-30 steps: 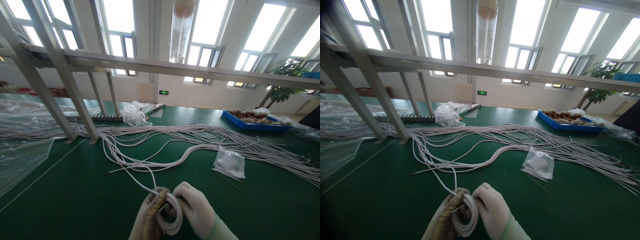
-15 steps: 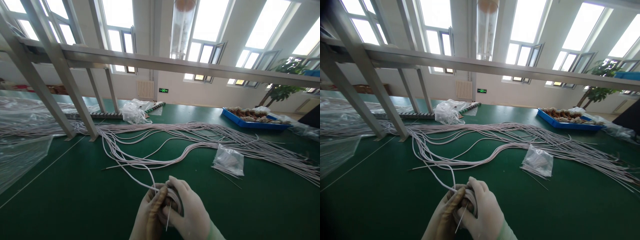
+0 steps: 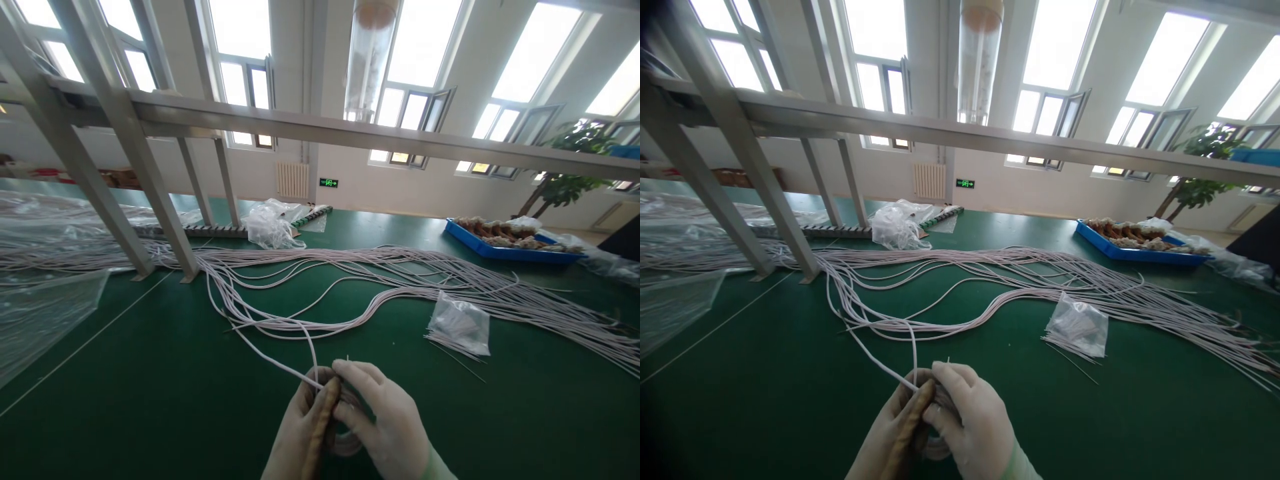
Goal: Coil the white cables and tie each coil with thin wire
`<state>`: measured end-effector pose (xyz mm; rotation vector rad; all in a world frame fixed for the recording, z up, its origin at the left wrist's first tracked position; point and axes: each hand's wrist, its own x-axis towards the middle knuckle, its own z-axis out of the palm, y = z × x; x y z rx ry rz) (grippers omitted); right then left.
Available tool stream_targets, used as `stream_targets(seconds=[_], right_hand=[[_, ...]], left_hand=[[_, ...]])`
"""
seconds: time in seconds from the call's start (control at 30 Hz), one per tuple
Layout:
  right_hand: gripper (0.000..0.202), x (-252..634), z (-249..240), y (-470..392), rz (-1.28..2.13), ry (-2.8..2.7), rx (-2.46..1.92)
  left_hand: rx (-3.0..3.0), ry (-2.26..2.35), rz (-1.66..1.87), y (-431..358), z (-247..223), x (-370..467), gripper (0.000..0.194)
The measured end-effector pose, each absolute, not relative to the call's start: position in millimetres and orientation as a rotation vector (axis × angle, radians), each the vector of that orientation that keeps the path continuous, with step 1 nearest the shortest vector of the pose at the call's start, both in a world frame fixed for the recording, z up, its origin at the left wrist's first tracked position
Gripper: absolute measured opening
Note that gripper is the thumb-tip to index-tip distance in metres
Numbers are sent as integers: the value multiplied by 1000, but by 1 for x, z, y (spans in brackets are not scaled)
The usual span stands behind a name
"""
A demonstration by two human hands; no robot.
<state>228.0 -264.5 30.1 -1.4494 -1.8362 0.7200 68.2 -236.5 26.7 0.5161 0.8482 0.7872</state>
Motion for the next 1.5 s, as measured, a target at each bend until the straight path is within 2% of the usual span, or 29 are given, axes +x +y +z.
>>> stream_targets(seconds=[0.17,0.47,0.9,1.07,1.2,1.33,1.5], right_hand=[[35,229,29,-265,680,-1793,-1295],[30,223,16,-266,368,-1752,-1277],[34,221,28,-251,814,-1492,-1403],[47,230,31,-242,1024,-1323,-1412],[52,260,30,-230,1092,-970,-1287],[46,282,28,-227,1027,-971,-1302],[23,264,21,-237,1327,-1423,-1141]], left_hand=[[567,925,746,-237,30,62,59],[560,842,779,-233,8,68,57],[504,815,749,-238,9,67,56],[527,860,723,-238,10,64,60],[557,805,760,-240,9,63,53],[532,735,799,-242,9,62,47],[540,703,741,-245,17,60,45]])
